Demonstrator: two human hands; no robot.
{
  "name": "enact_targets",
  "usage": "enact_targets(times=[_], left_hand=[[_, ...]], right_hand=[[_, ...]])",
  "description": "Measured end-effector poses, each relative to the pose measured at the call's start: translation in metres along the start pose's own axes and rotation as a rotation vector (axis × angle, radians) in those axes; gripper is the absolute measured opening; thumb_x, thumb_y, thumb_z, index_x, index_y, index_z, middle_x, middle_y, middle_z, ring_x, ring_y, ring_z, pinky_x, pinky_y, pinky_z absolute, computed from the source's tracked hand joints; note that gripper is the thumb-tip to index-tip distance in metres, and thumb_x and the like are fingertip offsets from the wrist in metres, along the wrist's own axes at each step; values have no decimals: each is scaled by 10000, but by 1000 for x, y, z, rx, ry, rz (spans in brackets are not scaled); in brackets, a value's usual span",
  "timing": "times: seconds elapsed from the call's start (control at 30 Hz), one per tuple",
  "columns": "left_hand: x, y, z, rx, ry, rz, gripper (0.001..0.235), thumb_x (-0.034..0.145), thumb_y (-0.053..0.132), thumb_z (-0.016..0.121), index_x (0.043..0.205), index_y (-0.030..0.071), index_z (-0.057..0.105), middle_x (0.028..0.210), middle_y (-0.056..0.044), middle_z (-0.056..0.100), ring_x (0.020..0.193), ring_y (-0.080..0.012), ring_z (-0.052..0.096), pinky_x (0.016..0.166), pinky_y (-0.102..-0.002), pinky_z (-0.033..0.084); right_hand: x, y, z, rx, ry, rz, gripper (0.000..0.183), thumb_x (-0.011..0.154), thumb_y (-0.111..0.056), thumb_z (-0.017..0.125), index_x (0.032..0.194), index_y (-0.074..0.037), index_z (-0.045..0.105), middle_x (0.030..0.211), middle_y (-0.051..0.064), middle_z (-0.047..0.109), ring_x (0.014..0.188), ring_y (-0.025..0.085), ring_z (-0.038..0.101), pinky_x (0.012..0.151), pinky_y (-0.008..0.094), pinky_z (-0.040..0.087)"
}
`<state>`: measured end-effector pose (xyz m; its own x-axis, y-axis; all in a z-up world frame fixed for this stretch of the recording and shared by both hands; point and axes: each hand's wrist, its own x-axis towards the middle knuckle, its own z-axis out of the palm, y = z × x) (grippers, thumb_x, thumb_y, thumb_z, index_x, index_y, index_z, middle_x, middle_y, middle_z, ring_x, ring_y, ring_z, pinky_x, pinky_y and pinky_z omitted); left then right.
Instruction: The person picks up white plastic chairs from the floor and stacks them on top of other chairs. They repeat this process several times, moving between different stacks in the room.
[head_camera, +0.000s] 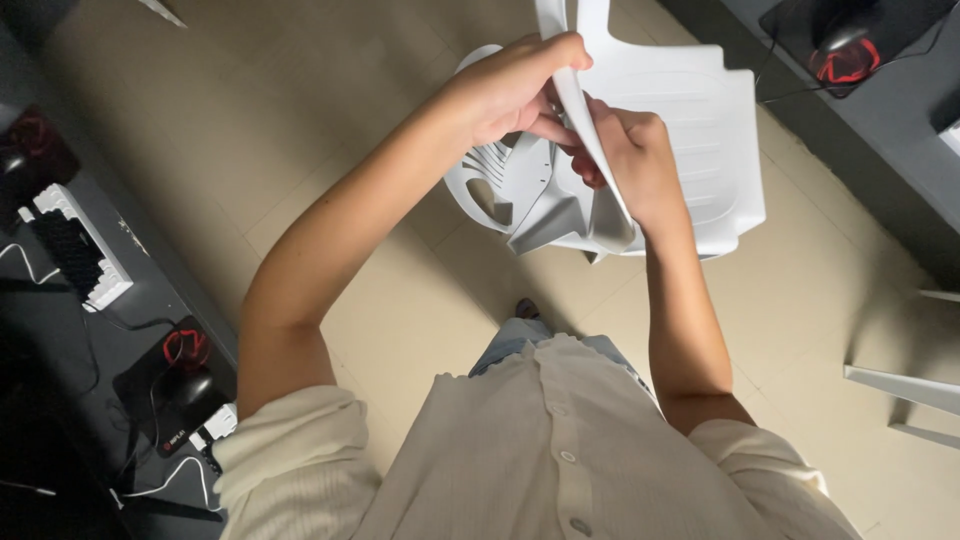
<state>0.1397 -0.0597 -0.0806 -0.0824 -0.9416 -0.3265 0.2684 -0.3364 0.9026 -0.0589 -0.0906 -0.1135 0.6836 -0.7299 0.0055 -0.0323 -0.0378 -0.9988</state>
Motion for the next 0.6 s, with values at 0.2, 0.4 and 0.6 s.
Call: enact_targets(times=[0.2, 0.4, 0.6], left_hand=[[-12, 26, -2, -11, -88, 39, 397, 905, 278, 609, 1091, -70, 575, 1062, -263, 679, 967, -376, 761, 914, -568, 631], [-16, 33, -7, -26, -129, 80, 383, 902, 278, 601, 1103, -39, 524, 1056, -279, 697, 984, -433, 779, 941, -555, 622], [-8, 23, -28, 43, -37, 97, 373, 881, 275, 617, 1091, -18, 520, 1013, -245, 659, 917, -370, 760, 876, -567, 638]], right_hand=[[-5, -31, 4, -22, 12, -75, 486, 1141, -254, 471, 826, 53, 679, 626, 52, 594, 527, 96, 517, 479, 260, 403], [2, -34, 10, -76, 43, -112, 491, 1144, -244, 478, 806, 46, 683, 599, 55, 591, 494, 99, 514, 454, 272, 400], [22, -4, 26, -60, 88, -161, 491, 1143, -224, 467, 804, 52, 690, 596, 49, 590, 491, 96, 512, 444, 280, 390]])
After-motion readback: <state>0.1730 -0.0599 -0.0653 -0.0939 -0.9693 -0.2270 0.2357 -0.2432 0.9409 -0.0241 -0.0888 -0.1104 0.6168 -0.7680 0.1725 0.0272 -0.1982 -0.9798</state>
